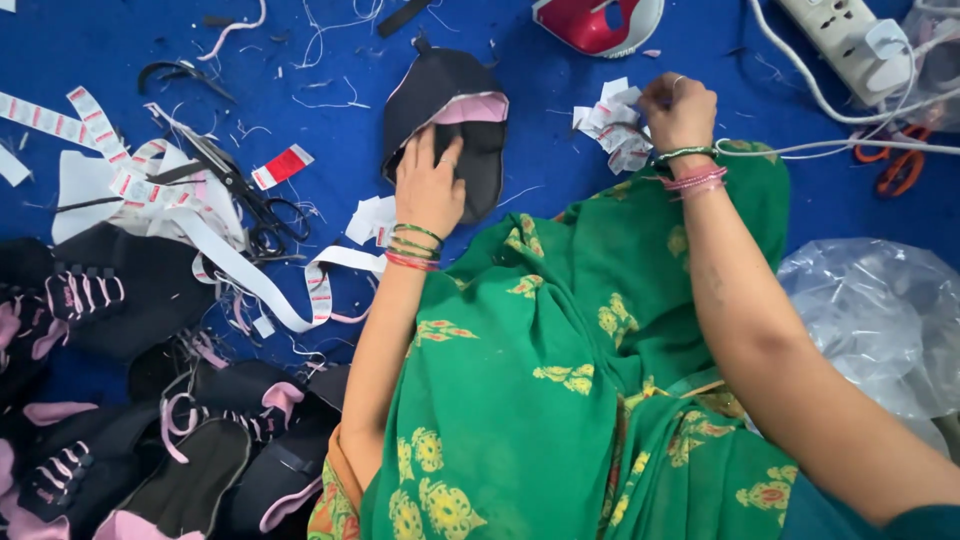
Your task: Ironing and applying labels to shoe upper components.
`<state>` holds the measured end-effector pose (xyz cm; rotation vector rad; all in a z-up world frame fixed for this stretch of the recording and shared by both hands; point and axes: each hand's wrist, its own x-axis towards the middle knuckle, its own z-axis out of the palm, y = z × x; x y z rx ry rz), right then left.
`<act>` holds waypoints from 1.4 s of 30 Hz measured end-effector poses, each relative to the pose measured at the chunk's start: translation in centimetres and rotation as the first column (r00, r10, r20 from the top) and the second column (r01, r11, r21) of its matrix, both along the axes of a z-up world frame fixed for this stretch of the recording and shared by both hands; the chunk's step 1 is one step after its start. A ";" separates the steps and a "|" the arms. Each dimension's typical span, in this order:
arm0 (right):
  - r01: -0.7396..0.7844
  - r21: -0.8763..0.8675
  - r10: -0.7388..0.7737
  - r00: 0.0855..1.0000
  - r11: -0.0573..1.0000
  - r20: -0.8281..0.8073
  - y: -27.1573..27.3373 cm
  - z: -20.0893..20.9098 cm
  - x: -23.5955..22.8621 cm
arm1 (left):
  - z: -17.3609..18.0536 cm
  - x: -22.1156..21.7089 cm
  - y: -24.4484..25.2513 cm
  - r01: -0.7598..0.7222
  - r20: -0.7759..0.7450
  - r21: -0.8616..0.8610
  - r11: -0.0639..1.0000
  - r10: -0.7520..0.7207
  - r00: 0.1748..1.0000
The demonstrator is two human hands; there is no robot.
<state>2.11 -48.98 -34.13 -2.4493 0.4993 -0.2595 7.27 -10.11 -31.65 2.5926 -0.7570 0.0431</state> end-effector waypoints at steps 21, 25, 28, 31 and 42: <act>-0.556 -0.130 0.563 0.751 0.821 0.344 15.9 6.0 -1.3 | -3.5 -0.9 -2.4 -0.683 -0.817 -0.575 0.451 -0.267 0.512; -0.673 -0.157 0.690 0.695 0.723 0.201 19.0 4.4 4.0 | -4.8 3.5 -1.1 -0.716 -0.785 -0.469 0.517 0.127 0.606; -0.642 -0.362 0.695 0.719 0.676 0.022 21.1 1.7 5.5 | -1.8 6.5 -1.0 -0.722 -0.641 -0.478 0.500 0.362 0.676; -0.621 -0.393 0.668 0.744 0.678 -0.022 21.8 1.5 5.4 | -1.6 8.0 -0.9 -0.705 -0.497 -0.509 0.493 0.501 0.709; -0.592 -0.364 0.604 0.791 0.719 -0.095 22.7 1.7 6.1 | -4.5 9.4 -0.8 -0.483 -0.227 -0.329 0.811 0.429 0.874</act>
